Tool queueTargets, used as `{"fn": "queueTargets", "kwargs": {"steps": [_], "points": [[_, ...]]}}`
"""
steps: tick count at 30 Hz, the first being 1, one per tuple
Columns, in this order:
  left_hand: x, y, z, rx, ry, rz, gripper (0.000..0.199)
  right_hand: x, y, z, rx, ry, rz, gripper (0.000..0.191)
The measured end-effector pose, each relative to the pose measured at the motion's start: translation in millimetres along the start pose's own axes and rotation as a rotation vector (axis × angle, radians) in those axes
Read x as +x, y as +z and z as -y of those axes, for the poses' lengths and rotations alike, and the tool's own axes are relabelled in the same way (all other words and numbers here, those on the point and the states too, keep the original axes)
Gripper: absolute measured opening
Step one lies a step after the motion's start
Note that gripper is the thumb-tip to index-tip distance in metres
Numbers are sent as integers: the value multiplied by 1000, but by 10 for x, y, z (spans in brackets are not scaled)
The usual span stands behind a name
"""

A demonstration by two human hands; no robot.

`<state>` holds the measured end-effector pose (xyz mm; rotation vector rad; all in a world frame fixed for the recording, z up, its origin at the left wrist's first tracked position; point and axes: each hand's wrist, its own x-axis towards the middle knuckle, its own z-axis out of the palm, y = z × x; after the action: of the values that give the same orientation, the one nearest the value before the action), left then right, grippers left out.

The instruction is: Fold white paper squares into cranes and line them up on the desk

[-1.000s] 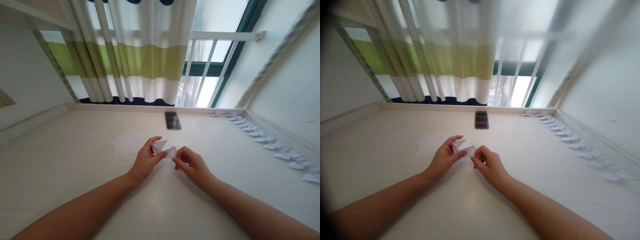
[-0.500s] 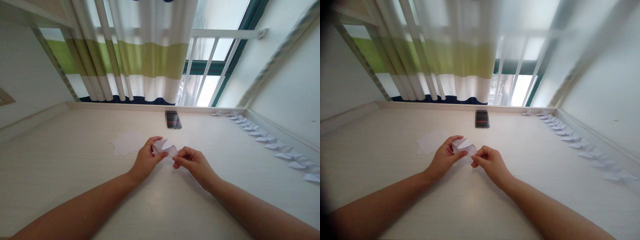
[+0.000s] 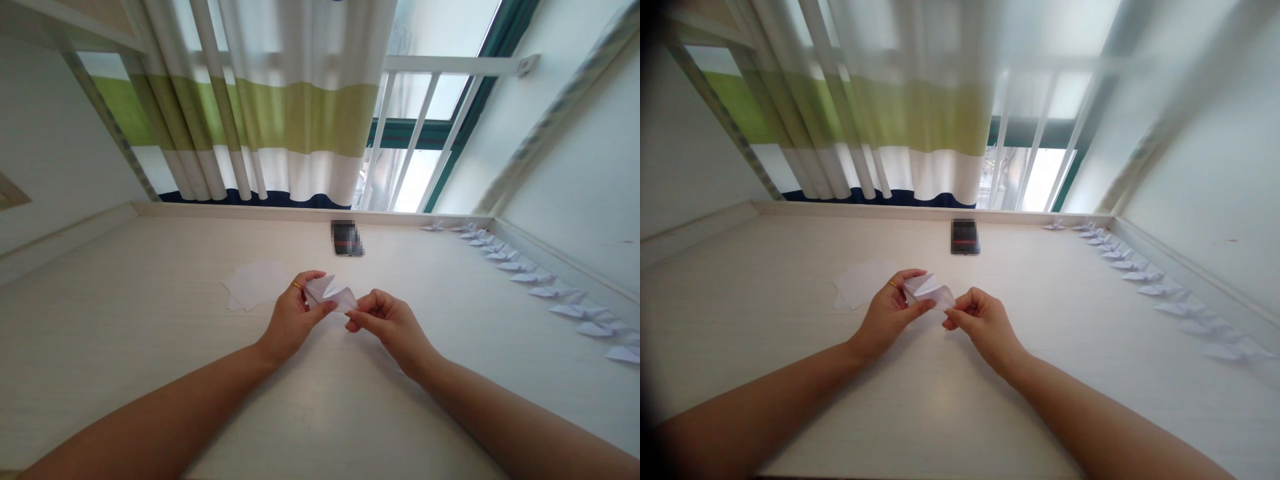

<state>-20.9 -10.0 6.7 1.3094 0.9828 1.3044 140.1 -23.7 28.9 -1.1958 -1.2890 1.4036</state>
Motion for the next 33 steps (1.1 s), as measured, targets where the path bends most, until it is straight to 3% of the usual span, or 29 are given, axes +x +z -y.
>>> {"fn": "queueTargets", "kwargs": {"steps": [8, 14, 17, 24, 33], "points": [[24, -29, -11, 53, 34, -76, 46, 25, -18, -12, 157, 22, 20, 35], [24, -34, -18, 84, 49, -82, 45, 34, -12, -6, 43, 122, 165, 22], [5, -26, -20, 107, 66, -65, 44, 32, -7, -8, 22, 157, 209, 28], [-19, -8, -23, 151, 103, -58, 43, 43, -22, -47, 67, 160, 205, 28], [15, -18, -29, 49, 30, -53, 45, 21, -20, -15, 101, 164, 179, 26]]}}
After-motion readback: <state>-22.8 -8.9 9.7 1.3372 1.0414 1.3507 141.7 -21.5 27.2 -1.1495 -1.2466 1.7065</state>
